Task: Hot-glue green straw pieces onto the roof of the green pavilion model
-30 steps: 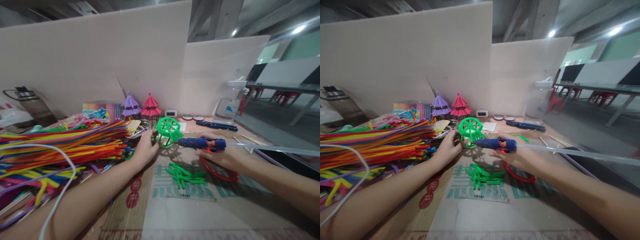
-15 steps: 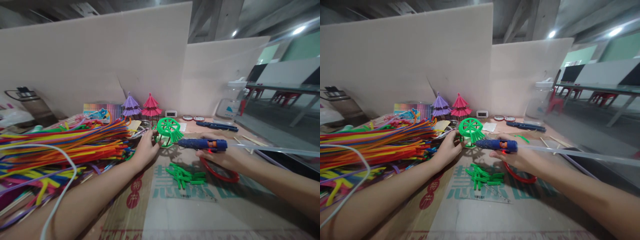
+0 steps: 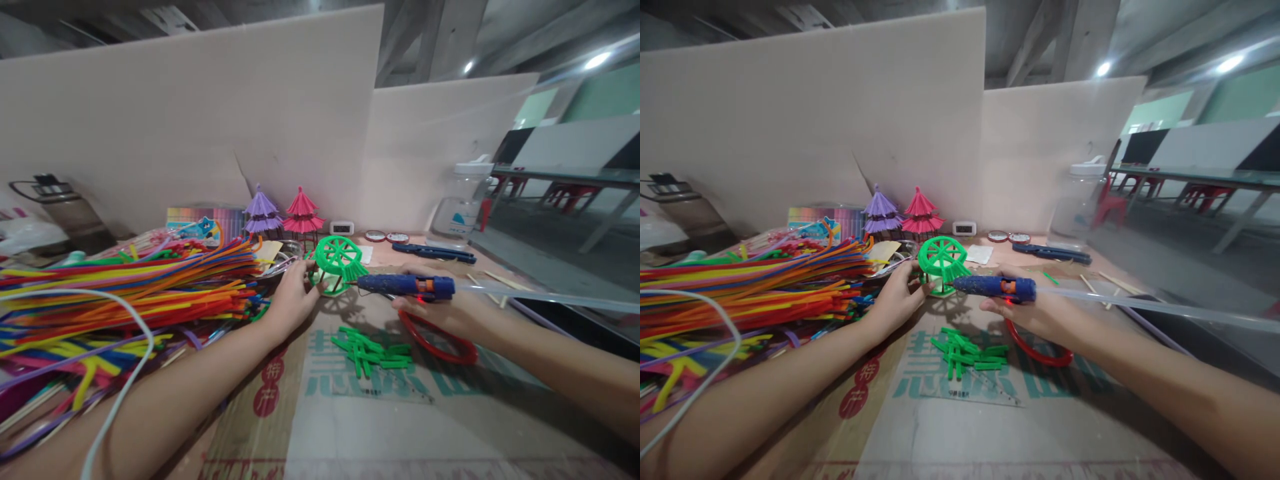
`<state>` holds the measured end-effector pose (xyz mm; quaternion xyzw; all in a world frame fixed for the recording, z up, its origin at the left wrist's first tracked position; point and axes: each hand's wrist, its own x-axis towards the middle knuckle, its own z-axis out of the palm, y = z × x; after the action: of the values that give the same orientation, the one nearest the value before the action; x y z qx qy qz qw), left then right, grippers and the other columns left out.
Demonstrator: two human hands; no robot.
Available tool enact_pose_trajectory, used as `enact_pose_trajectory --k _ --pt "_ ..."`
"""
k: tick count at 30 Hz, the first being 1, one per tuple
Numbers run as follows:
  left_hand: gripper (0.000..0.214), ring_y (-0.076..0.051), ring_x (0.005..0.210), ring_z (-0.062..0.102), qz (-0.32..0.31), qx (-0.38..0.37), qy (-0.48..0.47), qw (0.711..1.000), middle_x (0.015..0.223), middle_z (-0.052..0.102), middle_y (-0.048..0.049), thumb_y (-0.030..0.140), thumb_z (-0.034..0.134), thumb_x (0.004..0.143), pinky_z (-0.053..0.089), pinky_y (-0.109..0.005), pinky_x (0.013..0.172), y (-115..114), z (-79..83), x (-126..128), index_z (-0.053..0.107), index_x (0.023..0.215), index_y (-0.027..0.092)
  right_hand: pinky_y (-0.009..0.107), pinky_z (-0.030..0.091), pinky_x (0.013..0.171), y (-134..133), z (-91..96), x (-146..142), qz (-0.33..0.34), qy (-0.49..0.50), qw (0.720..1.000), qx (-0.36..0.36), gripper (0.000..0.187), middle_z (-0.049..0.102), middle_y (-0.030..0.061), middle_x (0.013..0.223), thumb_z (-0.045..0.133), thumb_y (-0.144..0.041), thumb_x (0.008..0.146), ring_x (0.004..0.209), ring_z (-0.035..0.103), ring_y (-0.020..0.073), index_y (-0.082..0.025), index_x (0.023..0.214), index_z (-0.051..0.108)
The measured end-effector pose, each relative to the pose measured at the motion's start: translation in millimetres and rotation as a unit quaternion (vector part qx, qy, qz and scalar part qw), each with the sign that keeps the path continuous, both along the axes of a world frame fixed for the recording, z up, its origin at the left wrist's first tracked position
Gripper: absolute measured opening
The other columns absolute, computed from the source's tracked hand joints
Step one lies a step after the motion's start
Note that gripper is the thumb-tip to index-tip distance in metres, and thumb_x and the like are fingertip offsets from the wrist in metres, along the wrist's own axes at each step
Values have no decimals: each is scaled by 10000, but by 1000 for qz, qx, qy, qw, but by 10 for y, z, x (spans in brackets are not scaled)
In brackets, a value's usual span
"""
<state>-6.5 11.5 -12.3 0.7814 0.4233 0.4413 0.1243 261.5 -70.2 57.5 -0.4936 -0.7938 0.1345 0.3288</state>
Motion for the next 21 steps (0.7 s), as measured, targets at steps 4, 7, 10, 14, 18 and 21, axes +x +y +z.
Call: enact_pose_trajectory --k 4,7,10,14,18,21 --pt "302 -255 1079 608 0 4 6 1000 1138 630 -100 270 639 852 520 -442 958 -12 3 -1 603 1146 206 340 517 644 11 16 2 -4 -3 1000 24 245 695 16 752 630 -495 824 692 649 221 -256 794 584" --pt "299 -254 1070 607 0 4 11 1000 1129 627 -97 264 635 853 521 -446 955 -17 9 2 602 1146 209 352 534 673 21 45 -19 10 27 999 28 259 701 25 785 634 -507 810 726 653 227 -257 777 578" --pt "298 -251 1060 607 0 7 14 1000 1116 623 -95 256 632 852 523 -440 945 -21 19 9 598 1144 210 367 544 702 33 52 -25 19 38 999 21 249 708 33 822 621 -494 822 769 663 237 -253 773 581" --pt "267 -250 1058 600 4 5 26 1000 1102 607 -94 267 624 860 521 -433 936 -30 35 13 587 1117 202 369 537 664 44 21 3 6 29 999 22 262 692 20 784 639 -505 821 749 658 242 -259 753 579" --pt "255 -255 1068 583 6 9 40 999 1097 599 -97 275 616 872 508 -433 943 -42 51 11 577 1113 200 356 532 636 51 -11 34 4 20 999 25 237 700 10 796 652 -514 829 739 657 236 -282 809 605" --pt "261 -261 1068 572 8 8 51 999 1099 594 -105 269 615 872 501 -437 939 -58 66 10 572 1117 189 362 515 596 57 -26 44 -13 1 999 31 261 683 13 765 640 -527 837 692 644 235 -276 783 595"
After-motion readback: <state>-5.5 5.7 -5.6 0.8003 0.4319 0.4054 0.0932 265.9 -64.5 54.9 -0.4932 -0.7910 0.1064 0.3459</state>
